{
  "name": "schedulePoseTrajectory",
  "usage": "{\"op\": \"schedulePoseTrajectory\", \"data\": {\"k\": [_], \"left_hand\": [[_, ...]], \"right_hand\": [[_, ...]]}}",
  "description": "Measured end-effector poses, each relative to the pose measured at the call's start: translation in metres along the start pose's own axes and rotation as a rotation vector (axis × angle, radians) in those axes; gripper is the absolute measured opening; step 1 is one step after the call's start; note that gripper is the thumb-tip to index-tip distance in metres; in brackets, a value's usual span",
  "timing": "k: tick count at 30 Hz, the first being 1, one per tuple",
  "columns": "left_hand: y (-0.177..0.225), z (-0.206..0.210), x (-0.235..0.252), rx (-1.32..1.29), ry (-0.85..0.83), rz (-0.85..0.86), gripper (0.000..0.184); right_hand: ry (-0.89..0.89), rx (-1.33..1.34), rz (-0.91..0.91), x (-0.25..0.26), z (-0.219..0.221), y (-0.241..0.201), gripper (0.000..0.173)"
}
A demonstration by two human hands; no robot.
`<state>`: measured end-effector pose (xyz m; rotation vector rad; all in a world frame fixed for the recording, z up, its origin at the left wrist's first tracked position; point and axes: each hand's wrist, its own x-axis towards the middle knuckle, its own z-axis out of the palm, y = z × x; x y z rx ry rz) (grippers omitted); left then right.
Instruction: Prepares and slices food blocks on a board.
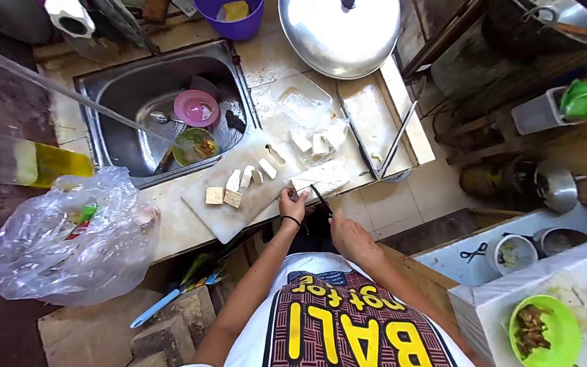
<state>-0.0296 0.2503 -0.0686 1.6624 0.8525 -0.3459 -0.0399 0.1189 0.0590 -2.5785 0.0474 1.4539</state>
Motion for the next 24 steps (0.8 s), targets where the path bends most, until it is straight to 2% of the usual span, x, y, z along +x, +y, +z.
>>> {"op": "schedulePoseTrajectory", "data": {"k": [3, 8, 13, 17, 19, 22, 24], "left_hand": [[0.002, 0.001, -0.001, 0.024, 0.008, -0.013, 0.047], [-0.001, 0.003, 0.000, 0.094, 0.022, 0.009, 0.048], [0.006, 0.005, 0.000, 0.097, 0.043, 0.011, 0.049], [0.002, 0.006, 0.000, 0.162, 0.007, 0.041, 0.049], [0.003, 0.007, 0.001, 0.190, 0.000, 0.053, 0.051], [-0.001, 0.009, -0.008, 0.253, 0.081, 0.130, 0.061], [-0.010, 0.012, -0.015, 0.350, 0.222, 0.286, 0.064]], "right_hand": [[-0.040, -0.026, 0.030, -0.003, -0.010, -0.006, 0.038], [0.007, 0.046, 0.020, 0.033, 0.012, -0.011, 0.038], [-0.051, 0.046, 0.060, 0.015, 0.006, -0.005, 0.040], [0.084, 0.150, 0.031, 0.066, 0.050, 0.003, 0.044], [0.099, 0.159, -0.024, 0.081, 0.059, 0.008, 0.044], [0.095, 0.169, -0.121, 0.087, 0.063, 0.019, 0.044], [0.119, 0.194, -0.206, 0.094, 0.070, 0.030, 0.042]]}}
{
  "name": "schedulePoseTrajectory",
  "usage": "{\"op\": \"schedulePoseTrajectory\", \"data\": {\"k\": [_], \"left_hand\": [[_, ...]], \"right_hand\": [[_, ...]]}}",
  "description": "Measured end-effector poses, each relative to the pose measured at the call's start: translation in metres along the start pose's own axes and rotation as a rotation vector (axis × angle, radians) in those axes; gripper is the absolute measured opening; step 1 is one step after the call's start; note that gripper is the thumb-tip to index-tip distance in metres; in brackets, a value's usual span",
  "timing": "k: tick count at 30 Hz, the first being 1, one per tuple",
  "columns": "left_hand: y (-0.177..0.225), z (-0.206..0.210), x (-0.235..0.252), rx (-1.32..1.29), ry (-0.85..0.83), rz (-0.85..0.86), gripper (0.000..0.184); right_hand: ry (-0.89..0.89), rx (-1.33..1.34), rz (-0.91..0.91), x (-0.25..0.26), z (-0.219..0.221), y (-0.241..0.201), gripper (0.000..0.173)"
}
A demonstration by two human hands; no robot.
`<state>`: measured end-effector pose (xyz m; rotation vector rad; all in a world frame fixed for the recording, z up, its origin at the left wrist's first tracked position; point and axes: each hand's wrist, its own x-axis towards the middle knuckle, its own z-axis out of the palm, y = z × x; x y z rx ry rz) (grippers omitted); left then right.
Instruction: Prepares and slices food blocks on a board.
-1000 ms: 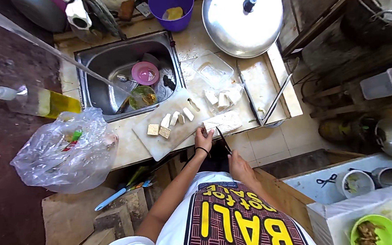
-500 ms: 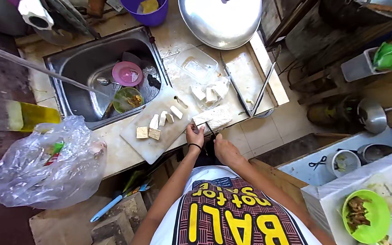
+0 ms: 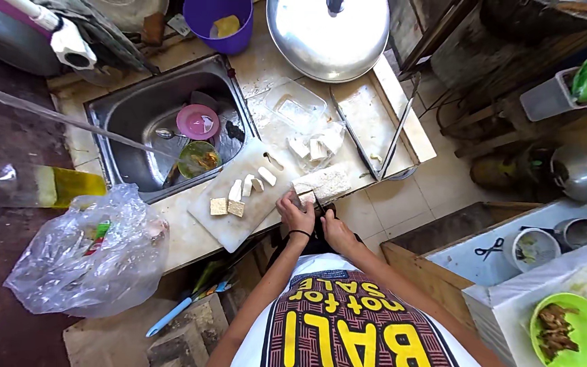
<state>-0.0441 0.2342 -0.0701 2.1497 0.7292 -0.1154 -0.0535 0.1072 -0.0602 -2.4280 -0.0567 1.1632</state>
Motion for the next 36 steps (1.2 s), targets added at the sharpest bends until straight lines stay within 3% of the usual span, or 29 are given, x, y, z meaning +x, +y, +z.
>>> {"op": "schedulePoseTrajectory", "data": {"k": [2, 4, 12, 19, 23, 28, 33, 36], "left_hand": [[-0.007, 0.003, -0.001, 0.102, 0.114, 0.221, 0.048], [-0.006, 0.003, 0.001, 0.196, 0.063, 0.329, 0.036], [0.004, 0.000, -0.007, 0.298, -0.190, 0.278, 0.041], [-0.004, -0.008, -0.004, 0.151, -0.324, 0.338, 0.053], [-0.024, -0.011, -0.007, -0.225, -0.132, 0.285, 0.034], [-0.033, -0.027, -0.005, -0.682, 0.024, -0.066, 0.030], [-0.061, -0.052, -0.003, -0.497, 0.403, 0.101, 0.033], [-0.084, -0.053, 0.009, -0.363, 0.561, 0.129, 0.032]], "right_hand": [[0.012, 0.053, -0.088, 0.004, 0.002, 0.011, 0.041], [0.002, 0.075, -0.113, 0.004, 0.001, 0.014, 0.040], [-0.017, 0.051, -0.081, 0.001, -0.003, 0.011, 0.041], [0.089, -0.046, -0.012, -0.007, -0.007, 0.014, 0.045], [0.114, -0.116, 0.032, -0.016, -0.021, 0.009, 0.045], [0.010, -0.177, 0.013, -0.026, -0.054, 0.019, 0.044], [-0.157, -0.298, -0.043, -0.069, -0.137, 0.015, 0.040], [-0.085, -0.313, -0.246, -0.057, -0.157, 0.014, 0.037]]}}
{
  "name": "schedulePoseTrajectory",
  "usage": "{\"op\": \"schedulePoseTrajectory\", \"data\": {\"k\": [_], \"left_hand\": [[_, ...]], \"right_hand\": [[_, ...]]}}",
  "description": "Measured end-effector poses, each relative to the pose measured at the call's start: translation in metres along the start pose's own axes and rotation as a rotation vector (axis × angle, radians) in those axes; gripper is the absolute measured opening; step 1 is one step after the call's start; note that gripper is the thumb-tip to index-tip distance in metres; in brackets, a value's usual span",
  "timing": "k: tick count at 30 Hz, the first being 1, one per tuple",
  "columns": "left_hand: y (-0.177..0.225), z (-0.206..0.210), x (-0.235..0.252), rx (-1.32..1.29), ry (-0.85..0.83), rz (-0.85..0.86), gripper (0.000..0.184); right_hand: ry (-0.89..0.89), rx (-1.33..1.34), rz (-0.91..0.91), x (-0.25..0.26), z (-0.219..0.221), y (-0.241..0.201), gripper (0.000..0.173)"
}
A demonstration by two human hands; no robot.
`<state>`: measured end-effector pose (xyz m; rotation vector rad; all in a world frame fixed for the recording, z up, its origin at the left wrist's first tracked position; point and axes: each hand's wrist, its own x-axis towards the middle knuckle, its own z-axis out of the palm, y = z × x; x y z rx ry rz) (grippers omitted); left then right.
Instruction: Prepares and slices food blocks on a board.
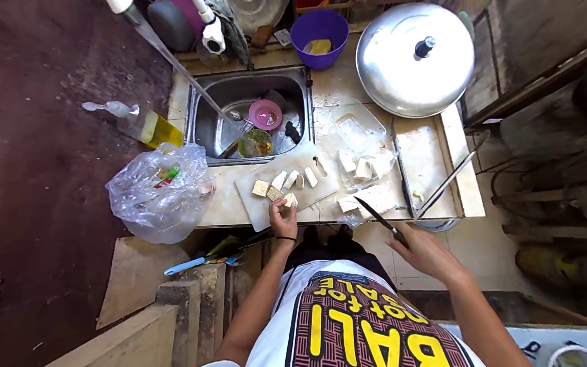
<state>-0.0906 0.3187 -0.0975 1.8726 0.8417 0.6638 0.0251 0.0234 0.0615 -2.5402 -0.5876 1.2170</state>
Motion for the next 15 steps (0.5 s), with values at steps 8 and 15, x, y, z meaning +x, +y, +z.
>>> {"op": "schedulePoseTrajectory", "data": {"k": [8, 15], "left_hand": [[0.040, -0.009, 0.017, 0.120, -0.137, -0.497, 0.041], [0.042, -0.003, 0.020, -0.085, -0.130, -0.659, 0.037]], "right_hand": [[-0.022, 0.072, -0.158, 0.073, 0.052, -0.082, 0.044], [-0.077, -0.099, -0.113, 0.081, 0.072, -0.127, 0.045]]}}
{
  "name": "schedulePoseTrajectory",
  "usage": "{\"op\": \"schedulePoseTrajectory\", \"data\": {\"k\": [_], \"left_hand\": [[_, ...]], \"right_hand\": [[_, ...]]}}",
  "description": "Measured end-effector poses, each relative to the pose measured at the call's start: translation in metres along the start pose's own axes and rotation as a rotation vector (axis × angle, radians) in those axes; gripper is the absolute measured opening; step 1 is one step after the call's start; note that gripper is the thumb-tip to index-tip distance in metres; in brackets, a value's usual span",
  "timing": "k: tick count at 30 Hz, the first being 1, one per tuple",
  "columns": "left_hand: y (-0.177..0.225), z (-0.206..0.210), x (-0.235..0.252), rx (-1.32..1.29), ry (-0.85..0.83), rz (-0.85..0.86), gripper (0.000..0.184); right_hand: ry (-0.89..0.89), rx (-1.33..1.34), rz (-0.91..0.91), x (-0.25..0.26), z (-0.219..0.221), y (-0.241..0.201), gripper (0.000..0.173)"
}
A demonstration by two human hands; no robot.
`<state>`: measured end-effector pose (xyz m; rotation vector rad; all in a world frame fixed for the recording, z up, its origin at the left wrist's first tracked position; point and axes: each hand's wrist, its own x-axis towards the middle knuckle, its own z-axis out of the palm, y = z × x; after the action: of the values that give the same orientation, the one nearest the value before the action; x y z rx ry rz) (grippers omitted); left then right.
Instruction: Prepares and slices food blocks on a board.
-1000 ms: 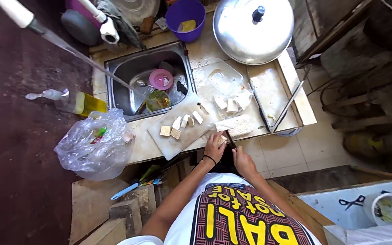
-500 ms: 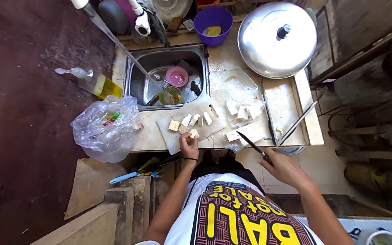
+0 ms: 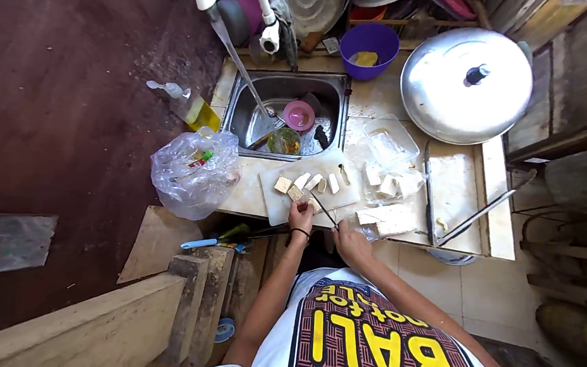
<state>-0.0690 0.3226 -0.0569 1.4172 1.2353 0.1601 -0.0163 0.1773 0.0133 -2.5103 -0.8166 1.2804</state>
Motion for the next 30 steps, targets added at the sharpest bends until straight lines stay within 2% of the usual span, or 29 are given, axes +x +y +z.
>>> {"op": "schedulePoseTrajectory", "data": {"k": [7, 15, 19, 21, 23, 26, 28, 30], "left_hand": [[-0.006, 0.000, -0.001, 0.013, 0.000, 0.029, 0.030], [-0.004, -0.001, -0.003, 0.100, -0.026, 0.076, 0.028], [-0.003, -0.003, -0.004, 0.148, -0.067, 0.082, 0.035], [-0.006, -0.001, -0.007, 0.155, -0.086, 0.114, 0.045], [-0.008, 0.000, -0.007, 0.158, -0.104, 0.156, 0.053], [-0.009, -0.004, -0.001, 0.123, -0.092, 0.198, 0.048], [-0.012, -0.012, 0.004, 0.180, -0.078, 0.295, 0.046], [-0.017, -0.022, 0.012, 0.385, -0.047, 0.476, 0.042]], "right_hand": [[-0.051, -0.121, 0.050, 0.004, 0.007, 0.001, 0.047], [-0.136, -0.148, 0.271, 0.002, -0.003, -0.044, 0.039], [-0.092, -0.156, 0.297, 0.035, 0.031, -0.021, 0.040], [-0.084, -0.146, 0.251, 0.044, 0.040, -0.006, 0.041], [-0.029, -0.061, 0.120, 0.043, 0.036, 0.013, 0.045], [0.100, 0.059, -0.092, 0.020, 0.019, 0.042, 0.046], [0.251, 0.114, -0.135, 0.000, 0.005, 0.060, 0.046], [0.412, 0.151, -0.091, -0.014, -0.010, 0.082, 0.043]]}}
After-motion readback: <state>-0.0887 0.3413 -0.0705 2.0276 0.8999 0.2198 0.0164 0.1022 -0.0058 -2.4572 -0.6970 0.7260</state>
